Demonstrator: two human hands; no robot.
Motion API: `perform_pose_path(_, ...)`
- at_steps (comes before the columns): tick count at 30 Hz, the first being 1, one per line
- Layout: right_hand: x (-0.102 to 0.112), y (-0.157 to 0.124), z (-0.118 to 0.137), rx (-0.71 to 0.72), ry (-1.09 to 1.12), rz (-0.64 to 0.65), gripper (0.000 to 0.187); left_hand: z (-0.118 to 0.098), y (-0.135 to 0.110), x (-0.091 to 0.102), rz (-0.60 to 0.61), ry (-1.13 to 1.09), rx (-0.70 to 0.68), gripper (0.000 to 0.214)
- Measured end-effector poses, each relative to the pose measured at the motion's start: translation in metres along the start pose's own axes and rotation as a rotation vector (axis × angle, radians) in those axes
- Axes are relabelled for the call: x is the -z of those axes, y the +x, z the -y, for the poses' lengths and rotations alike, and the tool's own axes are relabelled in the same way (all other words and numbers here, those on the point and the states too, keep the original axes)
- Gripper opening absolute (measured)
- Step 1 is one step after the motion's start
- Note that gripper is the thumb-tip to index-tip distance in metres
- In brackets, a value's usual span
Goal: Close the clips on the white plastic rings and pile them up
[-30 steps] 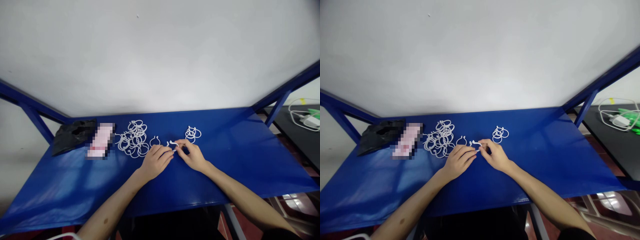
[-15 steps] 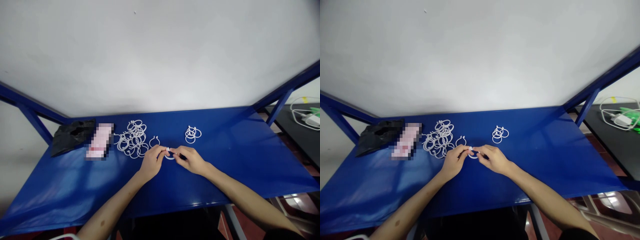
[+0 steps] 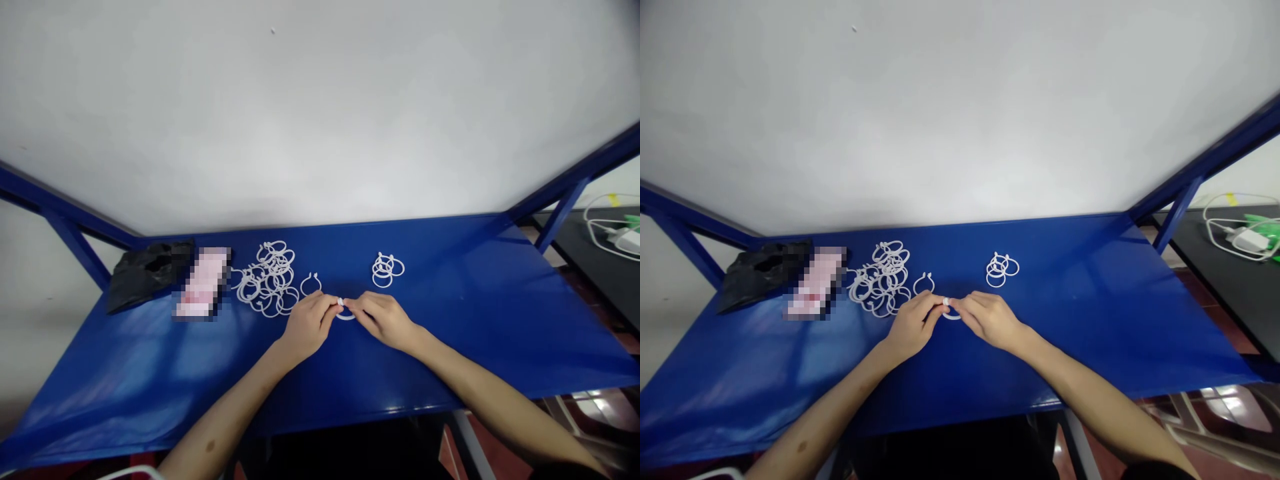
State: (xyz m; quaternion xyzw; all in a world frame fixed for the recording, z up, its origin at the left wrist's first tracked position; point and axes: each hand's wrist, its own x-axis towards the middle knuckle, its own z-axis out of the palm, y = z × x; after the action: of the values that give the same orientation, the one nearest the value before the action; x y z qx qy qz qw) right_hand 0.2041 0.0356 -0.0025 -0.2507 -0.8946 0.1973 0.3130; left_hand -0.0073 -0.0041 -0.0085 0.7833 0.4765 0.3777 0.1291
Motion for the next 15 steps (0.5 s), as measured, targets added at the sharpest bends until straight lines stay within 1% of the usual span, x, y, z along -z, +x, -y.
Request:
perform_pose_path(2,0.003,0.002,-0.006,-0.065,-0.089,-0.084,0.018,0.003,0.003,0.002,0.001,0.190,-0.049,0.016)
perform_pose_path(3,0.005,0.003,-0.009,-0.120,-0.137,-0.136,0.017,0.005,0.004,0.004,-0.001,0.290,-0.063,0.017)
perform_pose_path(6,0.016,0.003,-0.024,-0.308,-0.256,-0.271,0.014,0.012,0.005,0.013,-0.005,0.498,-0.030,0.018)
perform_pose_path(8,0.024,0.003,-0.034,-0.391,-0.311,-0.314,0.013,0.016,0.004,0.019,0.011,0.549,0.019,0.017)
perform_pose_path(10,0.031,0.003,-0.042,-0.437,-0.346,-0.342,0.013,0.019,0.003,0.024,0.063,0.563,0.047,0.019)
perform_pose_path(12,0.035,0.003,-0.048,-0.484,-0.367,-0.366,0.014,0.020,0.002,0.026,0.126,0.563,0.047,0.017)
perform_pose_path(15,0.035,0.003,-0.053,-0.529,-0.395,-0.351,0.015,0.020,0.001,0.025,0.208,0.554,0.011,0.008)
